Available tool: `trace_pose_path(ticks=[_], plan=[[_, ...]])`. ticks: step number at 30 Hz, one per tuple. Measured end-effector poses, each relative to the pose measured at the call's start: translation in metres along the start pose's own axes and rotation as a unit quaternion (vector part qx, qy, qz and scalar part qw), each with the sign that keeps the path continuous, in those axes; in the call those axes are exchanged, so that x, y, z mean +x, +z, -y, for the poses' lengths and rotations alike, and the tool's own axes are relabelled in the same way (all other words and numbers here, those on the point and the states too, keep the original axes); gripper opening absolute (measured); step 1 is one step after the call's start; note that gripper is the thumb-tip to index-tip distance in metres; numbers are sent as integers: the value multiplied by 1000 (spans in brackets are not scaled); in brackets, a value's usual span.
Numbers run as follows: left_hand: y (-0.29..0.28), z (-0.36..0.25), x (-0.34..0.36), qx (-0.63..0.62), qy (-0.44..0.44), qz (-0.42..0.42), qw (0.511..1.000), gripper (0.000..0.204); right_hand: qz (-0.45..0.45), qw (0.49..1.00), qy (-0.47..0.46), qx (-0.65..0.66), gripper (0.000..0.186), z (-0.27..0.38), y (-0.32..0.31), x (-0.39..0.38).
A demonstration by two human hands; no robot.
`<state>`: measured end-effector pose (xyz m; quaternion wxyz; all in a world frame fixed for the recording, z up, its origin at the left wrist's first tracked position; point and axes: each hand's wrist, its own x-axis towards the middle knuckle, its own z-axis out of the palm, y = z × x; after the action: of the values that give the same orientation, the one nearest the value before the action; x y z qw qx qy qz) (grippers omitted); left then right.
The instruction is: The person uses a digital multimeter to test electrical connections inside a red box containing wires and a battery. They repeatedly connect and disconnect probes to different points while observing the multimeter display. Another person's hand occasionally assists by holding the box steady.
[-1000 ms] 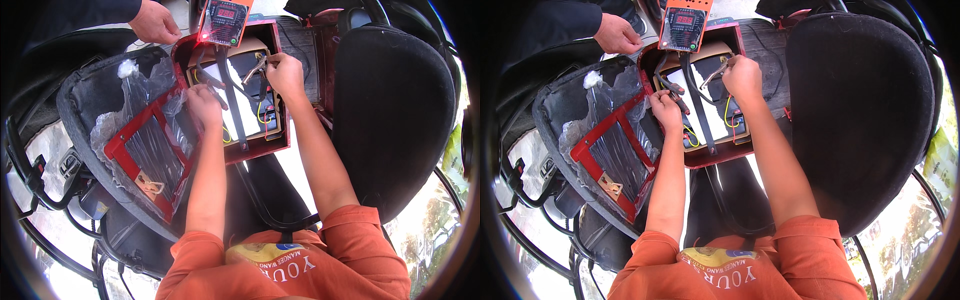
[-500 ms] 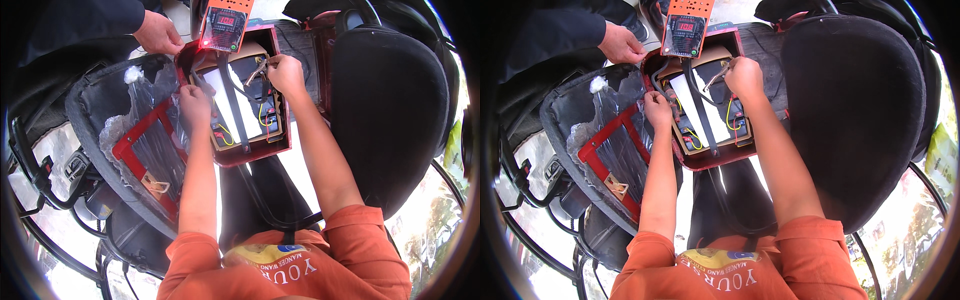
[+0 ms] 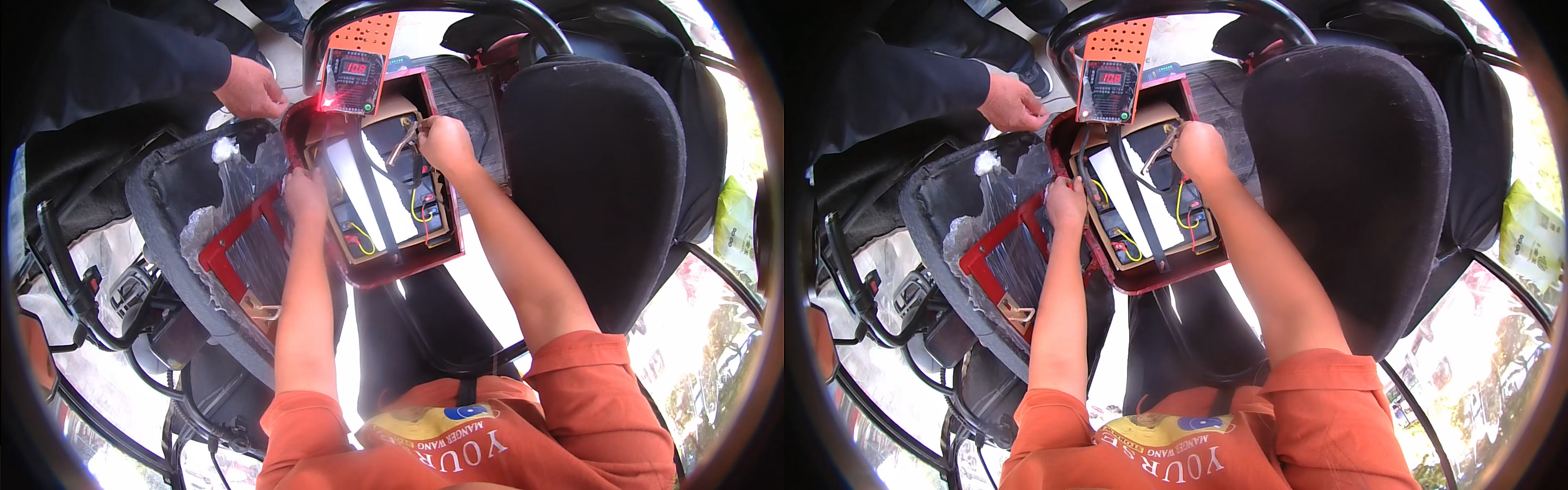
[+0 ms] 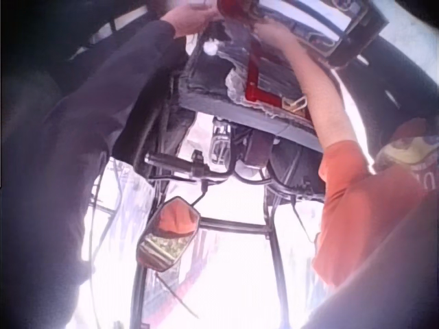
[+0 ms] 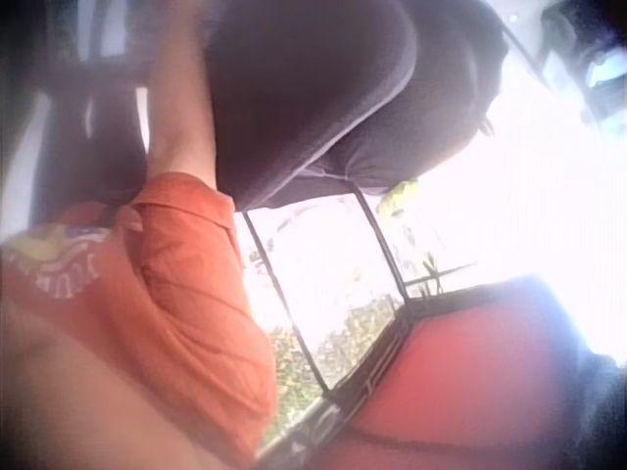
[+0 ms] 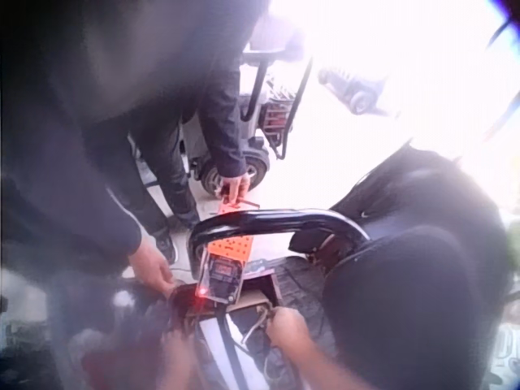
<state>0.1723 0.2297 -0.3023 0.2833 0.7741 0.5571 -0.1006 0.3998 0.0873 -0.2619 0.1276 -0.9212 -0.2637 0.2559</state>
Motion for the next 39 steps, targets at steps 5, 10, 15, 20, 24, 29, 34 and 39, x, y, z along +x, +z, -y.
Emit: trace_pose_path(ticks=[5, 10, 15, 20, 24, 29, 34, 39], plan=[[-4, -2, 10, 6, -26, 31, 999, 35, 25, 1000, 14, 9, 19, -6, 0, 3], [-5, -4, 11, 10, -21, 34, 999, 37, 21, 1000, 18, 8, 19, -7, -1, 5], [-3, 0, 12, -1, -23, 24, 999, 36, 27, 1000, 15, -3, 19, -3, -4, 7], [-8, -6, 12, 4, -30, 39, 999, 36, 48, 998, -12, -28, 16, -6, -3, 19], [-6, -4, 13, 14, -29, 42, 999, 37, 82, 995, -27, -42, 16, -4, -6, 25], [-4, -4, 13, 13, -27, 39, 999, 38, 72, 996, -33, -34, 18, -8, -6, 18], [-6, -4, 14, 12, -25, 46, 999, 38, 65, 997, -43, -28, 21, -6, -10, 10], [0, -2, 16, 25, -12, 35, 999, 38, 42, 998, -46, -22, 19, -8, -8, 7]])
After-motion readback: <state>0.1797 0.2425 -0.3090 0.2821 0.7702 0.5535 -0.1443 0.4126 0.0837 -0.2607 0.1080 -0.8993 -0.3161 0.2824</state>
